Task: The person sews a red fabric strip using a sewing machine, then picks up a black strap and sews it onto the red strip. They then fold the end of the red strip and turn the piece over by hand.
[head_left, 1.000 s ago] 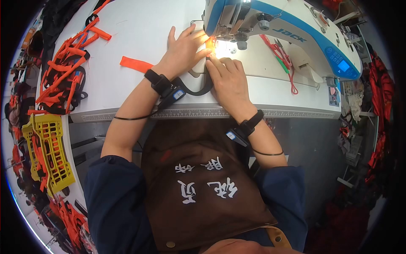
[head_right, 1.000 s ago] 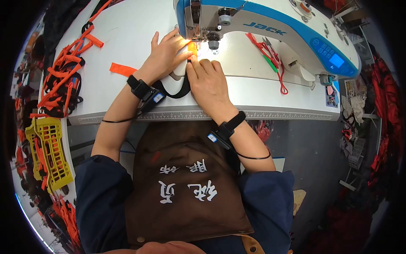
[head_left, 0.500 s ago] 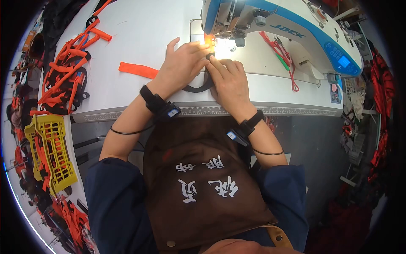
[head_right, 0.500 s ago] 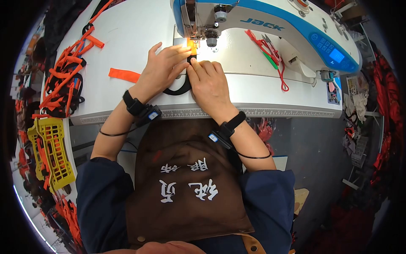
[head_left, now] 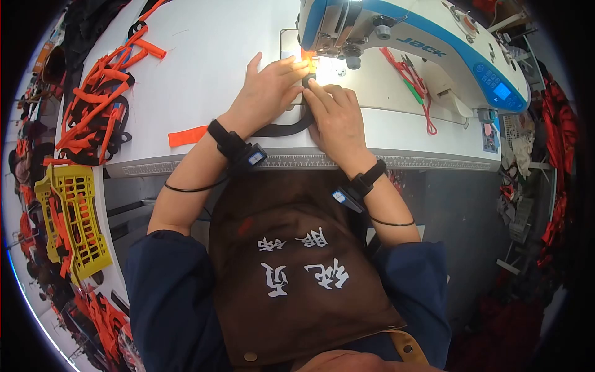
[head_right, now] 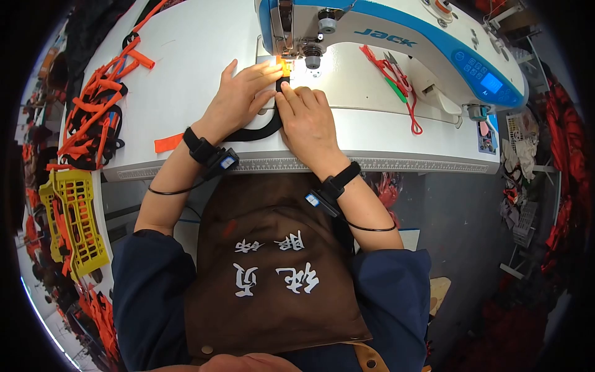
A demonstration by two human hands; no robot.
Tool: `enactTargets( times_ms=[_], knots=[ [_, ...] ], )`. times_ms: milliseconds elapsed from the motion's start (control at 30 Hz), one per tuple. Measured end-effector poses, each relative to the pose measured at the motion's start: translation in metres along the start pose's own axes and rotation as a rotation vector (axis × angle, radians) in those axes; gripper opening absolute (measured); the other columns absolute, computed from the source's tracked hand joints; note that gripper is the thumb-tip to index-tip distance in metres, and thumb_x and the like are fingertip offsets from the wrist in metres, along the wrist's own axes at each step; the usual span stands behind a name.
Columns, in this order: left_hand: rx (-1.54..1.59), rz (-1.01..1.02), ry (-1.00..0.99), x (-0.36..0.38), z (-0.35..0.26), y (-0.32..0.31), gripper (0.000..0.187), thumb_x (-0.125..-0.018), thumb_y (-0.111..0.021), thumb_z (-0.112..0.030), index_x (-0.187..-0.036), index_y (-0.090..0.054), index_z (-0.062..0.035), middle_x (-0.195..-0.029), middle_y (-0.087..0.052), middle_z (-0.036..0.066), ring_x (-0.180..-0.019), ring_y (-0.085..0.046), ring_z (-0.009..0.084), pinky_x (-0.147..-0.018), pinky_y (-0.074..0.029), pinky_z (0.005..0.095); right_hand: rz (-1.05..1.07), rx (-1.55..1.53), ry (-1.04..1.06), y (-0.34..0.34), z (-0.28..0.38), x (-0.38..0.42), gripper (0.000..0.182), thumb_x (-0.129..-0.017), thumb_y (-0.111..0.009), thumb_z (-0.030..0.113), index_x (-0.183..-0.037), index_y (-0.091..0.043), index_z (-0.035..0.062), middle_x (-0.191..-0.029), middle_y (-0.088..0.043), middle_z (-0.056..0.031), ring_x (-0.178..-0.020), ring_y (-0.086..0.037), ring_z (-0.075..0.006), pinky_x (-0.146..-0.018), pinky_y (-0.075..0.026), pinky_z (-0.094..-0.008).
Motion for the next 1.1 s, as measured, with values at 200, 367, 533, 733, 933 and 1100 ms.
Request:
enactTargets(
  times_ms=[200, 367, 533, 733, 933, 1100],
  knots=[
    [0.006, 0.047, 0.011, -0.006, 0.008, -0.001, 0.043, -0.106, -0.064, -0.028, -0.148, -0.064, -0.0171, -0.15, -0.064, 0.007, -0.149, -0.051, 0.0249, -0.126, -0.021, 0.0647, 0.019, 0.002, -0.003, -0.002, -0.001, 0.0, 0.05, -0.075, -0.074, 0.004, -0.124, -0.072, -0.0055, -0.134, -0.072, -0.0166, -0.112, -0.064, -0.0283, -0.097, -0.049, -0.0403],
    [0.005, 0.06, 0.007, -0.008, 0.015, -0.004, 0.046, -0.107, -0.064, -0.031, -0.151, -0.062, -0.0189, -0.153, -0.063, 0.006, -0.149, -0.05, 0.0249, -0.126, -0.02, 0.065, 0.034, -0.002, -0.01, -0.002, -0.001, -0.001, 0.052, -0.075, -0.075, 0.007, -0.125, -0.071, -0.0055, -0.136, -0.071, -0.0166, -0.113, -0.064, -0.0285, -0.098, -0.049, -0.0405],
    [0.017, 0.057, 0.013, -0.01, 0.014, -0.001, 0.044, -0.107, -0.063, -0.032, -0.149, -0.063, -0.0182, -0.152, -0.063, 0.005, -0.149, -0.05, 0.0241, -0.125, -0.021, 0.0661, 0.044, 0.009, -0.01, -0.003, -0.001, 0.0, 0.053, -0.076, -0.076, 0.008, -0.126, -0.071, -0.0054, -0.136, -0.071, -0.0165, -0.113, -0.063, -0.0287, -0.098, -0.049, -0.0406],
    [0.024, 0.032, 0.0, -0.011, 0.016, -0.002, 0.043, -0.107, -0.063, -0.033, -0.146, -0.065, -0.0177, -0.148, -0.065, 0.005, -0.149, -0.05, 0.0225, -0.124, -0.024, 0.068, 0.039, 0.012, -0.009, -0.004, -0.001, -0.001, 0.053, -0.077, -0.076, 0.008, -0.128, -0.07, -0.0056, -0.137, -0.07, -0.0164, -0.113, -0.063, -0.0289, -0.098, -0.049, -0.0406],
    [0.038, 0.02, -0.003, -0.011, 0.017, -0.003, 0.045, -0.107, -0.061, -0.035, -0.149, -0.062, -0.0177, -0.15, -0.064, 0.006, -0.15, -0.049, 0.0232, -0.121, -0.026, 0.0692, 0.04, 0.02, -0.007, -0.004, -0.001, -0.001, 0.052, -0.078, -0.074, 0.008, -0.128, -0.07, -0.006, -0.137, -0.07, -0.0169, -0.113, -0.063, -0.0289, -0.097, -0.049, -0.0405],
    [0.033, 0.019, -0.009, -0.01, 0.019, -0.007, 0.047, -0.108, -0.061, -0.035, -0.152, -0.059, -0.0182, -0.153, -0.061, 0.007, -0.15, -0.049, 0.0241, -0.121, -0.027, 0.0694, 0.034, 0.026, -0.002, -0.005, -0.001, -0.001, 0.051, -0.08, -0.073, 0.008, -0.129, -0.069, -0.0063, -0.137, -0.07, -0.0171, -0.113, -0.063, -0.0288, -0.097, -0.049, -0.0404]
  ],
)
Point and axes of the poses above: each hand's wrist, its own x-axis away from the middle knuckle, its own y-axis out of the back of the hand, z = x × y, the point moved 6 cm from there along -x, towards the middle knuckle
